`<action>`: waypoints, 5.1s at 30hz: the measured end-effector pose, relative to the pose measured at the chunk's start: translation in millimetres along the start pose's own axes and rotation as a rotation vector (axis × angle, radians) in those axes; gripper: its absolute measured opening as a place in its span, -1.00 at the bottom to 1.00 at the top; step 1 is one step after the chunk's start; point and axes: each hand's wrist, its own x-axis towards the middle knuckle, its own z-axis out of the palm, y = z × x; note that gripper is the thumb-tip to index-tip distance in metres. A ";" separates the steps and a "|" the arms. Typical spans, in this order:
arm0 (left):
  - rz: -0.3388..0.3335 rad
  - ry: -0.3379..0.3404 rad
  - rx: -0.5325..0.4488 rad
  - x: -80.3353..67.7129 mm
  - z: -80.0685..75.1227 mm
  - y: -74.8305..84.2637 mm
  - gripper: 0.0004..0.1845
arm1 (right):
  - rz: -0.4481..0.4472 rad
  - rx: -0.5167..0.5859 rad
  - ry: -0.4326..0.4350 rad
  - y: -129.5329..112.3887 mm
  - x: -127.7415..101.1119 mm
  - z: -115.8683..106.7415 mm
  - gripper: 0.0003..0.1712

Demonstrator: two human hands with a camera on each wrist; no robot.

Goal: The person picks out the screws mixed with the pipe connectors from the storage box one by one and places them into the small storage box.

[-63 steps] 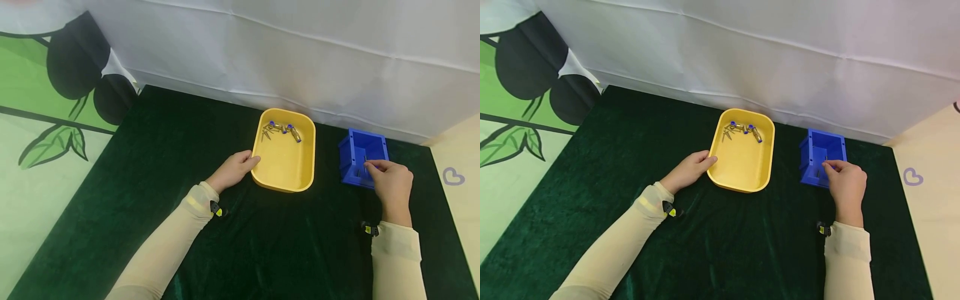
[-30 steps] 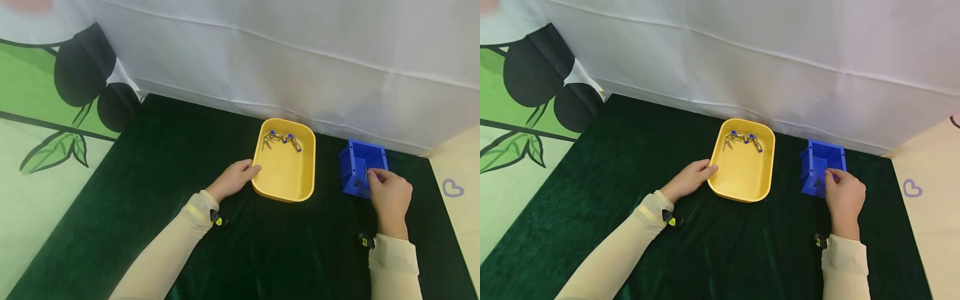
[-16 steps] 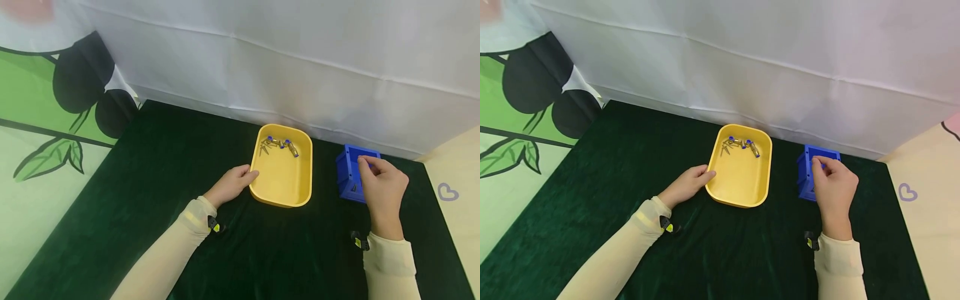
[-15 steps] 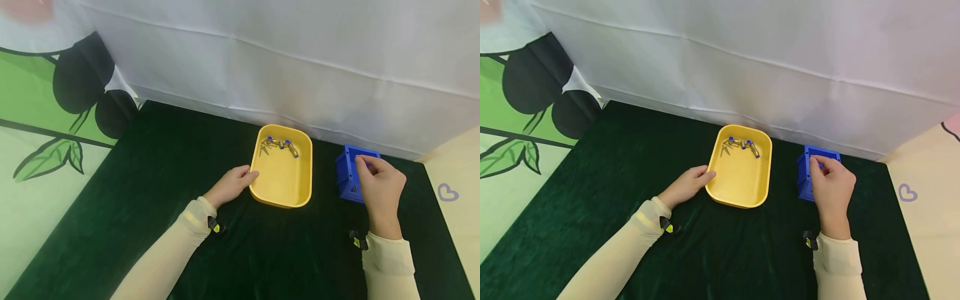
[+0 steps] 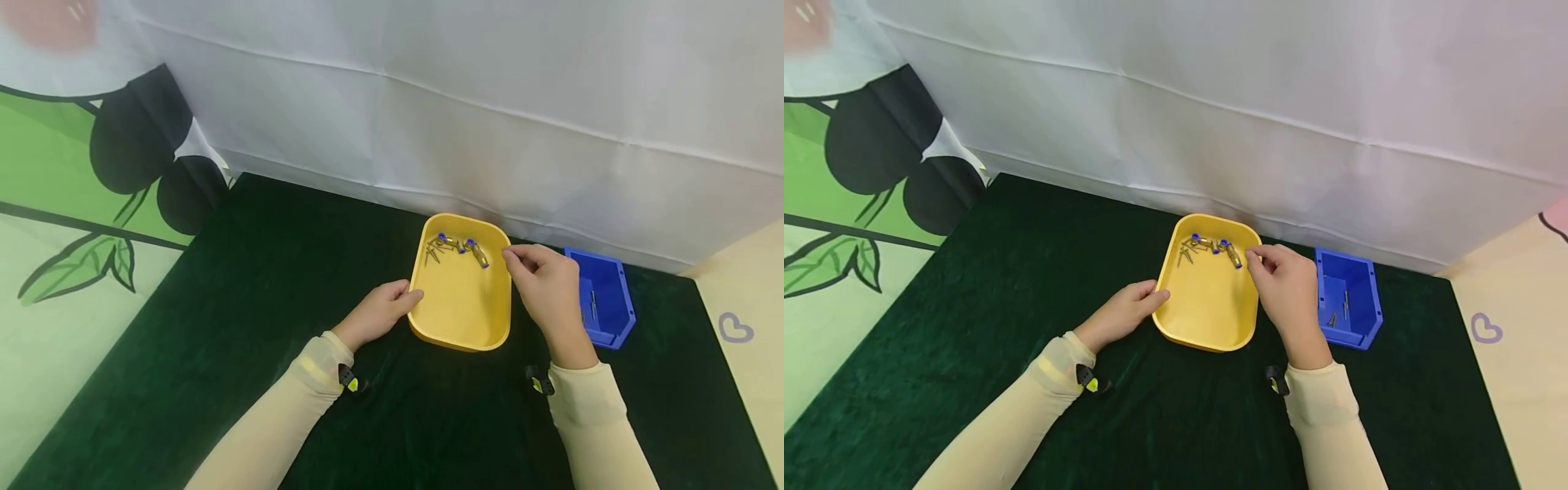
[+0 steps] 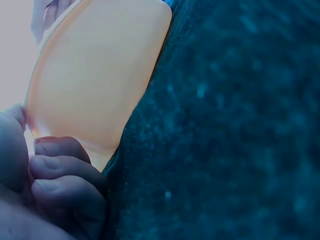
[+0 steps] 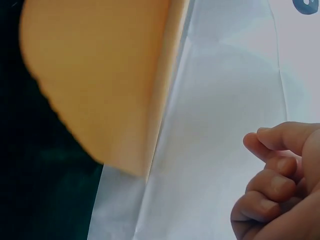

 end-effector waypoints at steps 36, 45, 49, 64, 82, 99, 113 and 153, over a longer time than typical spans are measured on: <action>0.014 0.017 -0.048 13.3 3.1 0.0 -0.60 | -0.002 0.073 -0.245 -18.4 55.3 25.8 -0.74; -0.006 0.012 -0.057 9.8 6.2 -3.5 -0.63 | 0.108 0.106 -0.422 -26.5 62.4 37.6 -0.73; -0.014 0.020 -0.043 7.6 6.8 -6.3 -0.62 | 0.144 0.066 -0.479 -21.9 66.3 54.5 -0.73; 0.033 0.017 -0.022 12.0 3.2 0.1 -0.59 | 0.196 -0.082 -0.562 0.3 72.1 97.2 -0.74; 0.025 -0.013 -0.027 5.4 2.0 -0.9 -0.62 | 0.254 -0.245 -0.666 0.3 58.3 110.7 -0.79; 0.023 -0.052 -0.048 -4.1 -1.0 -3.9 -0.60 | 0.277 -0.274 -0.648 -0.6 45.0 114.6 -0.83; 0.022 -0.037 -0.018 -6.4 -1.9 -6.7 -0.63 | 0.301 -0.214 -0.566 -3.3 45.9 107.4 -0.82; -0.007 -0.055 -0.025 -15.6 -2.9 -5.2 -0.61 | 0.355 0.059 -0.232 -19.5 29.3 -7.0 -0.76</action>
